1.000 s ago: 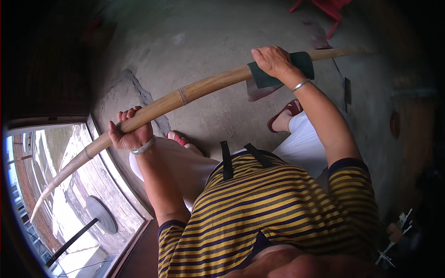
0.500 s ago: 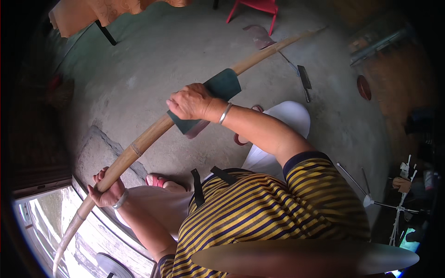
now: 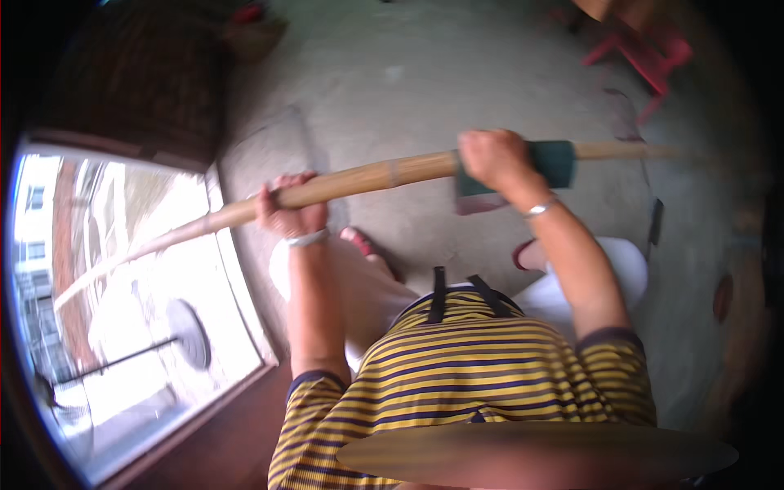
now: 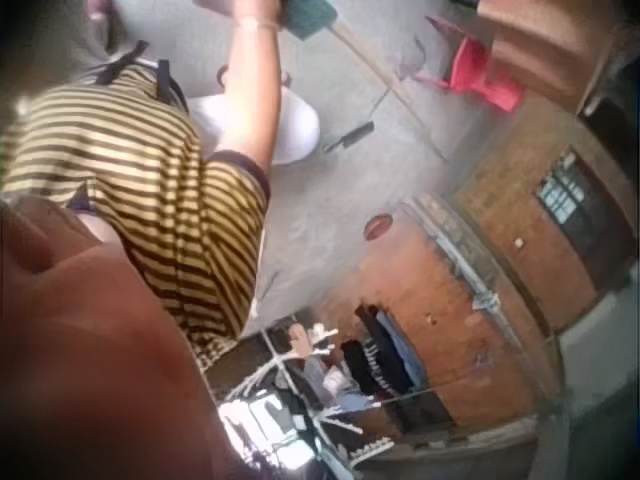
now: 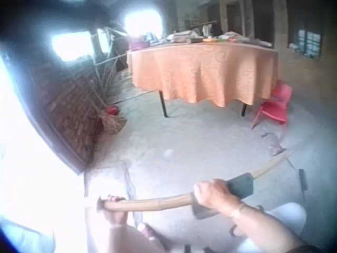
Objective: The person is sanding a long bamboo pole using a piece of sandpaper.
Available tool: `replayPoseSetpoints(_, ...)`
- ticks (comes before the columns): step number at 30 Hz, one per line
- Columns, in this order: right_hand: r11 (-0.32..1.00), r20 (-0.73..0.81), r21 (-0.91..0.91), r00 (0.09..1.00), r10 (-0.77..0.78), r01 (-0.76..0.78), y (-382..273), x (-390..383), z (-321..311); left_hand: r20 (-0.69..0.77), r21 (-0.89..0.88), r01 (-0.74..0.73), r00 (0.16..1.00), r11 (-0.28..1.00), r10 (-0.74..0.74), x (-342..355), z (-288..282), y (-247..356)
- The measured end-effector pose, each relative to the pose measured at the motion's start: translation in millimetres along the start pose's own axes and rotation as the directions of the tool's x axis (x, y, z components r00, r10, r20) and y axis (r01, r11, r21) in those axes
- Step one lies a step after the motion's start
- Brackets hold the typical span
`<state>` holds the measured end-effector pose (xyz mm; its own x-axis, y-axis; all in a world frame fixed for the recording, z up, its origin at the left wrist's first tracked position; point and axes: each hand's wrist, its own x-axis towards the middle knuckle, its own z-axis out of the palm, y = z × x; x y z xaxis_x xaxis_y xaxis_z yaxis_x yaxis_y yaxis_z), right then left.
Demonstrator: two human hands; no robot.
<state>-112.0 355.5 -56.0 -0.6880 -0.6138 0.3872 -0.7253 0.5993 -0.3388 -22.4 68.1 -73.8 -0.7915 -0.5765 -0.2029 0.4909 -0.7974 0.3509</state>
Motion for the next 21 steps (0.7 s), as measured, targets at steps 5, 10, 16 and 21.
replayPoseSetpoints(5, 0.929, 0.066, -0.156, 0.935, 0.349, -0.336, 110.4, -61.3, -19.3, -0.186, -0.055, 0.098, 0.977, 0.994, -0.107, -7.0, 17.1, -37.9)
replayPoseSetpoints(10, 0.97, 0.06, -0.172, 0.981, 0.184, -0.171, -31.1, 9.5, 34.0, -0.26, -0.063, 0.029, 0.965, 0.998, -0.045, -14.0, 9.1, -29.5)
replayPoseSetpoints(16, 0.973, 0.047, -0.192, 0.989, 0.142, -0.131, 52.8, -35.7, 11.8, -0.256, -0.096, 0.066, 0.963, 0.993, -0.089, -15.7, 12.8, -29.3)
replayPoseSetpoints(21, 0.937, -0.008, -0.208, 0.959, 0.284, -0.28, 94.8, -54.3, 7.2, -0.216, -0.072, 0.053, 0.974, 0.996, -0.068, -9.8, 13.7, -37.1)
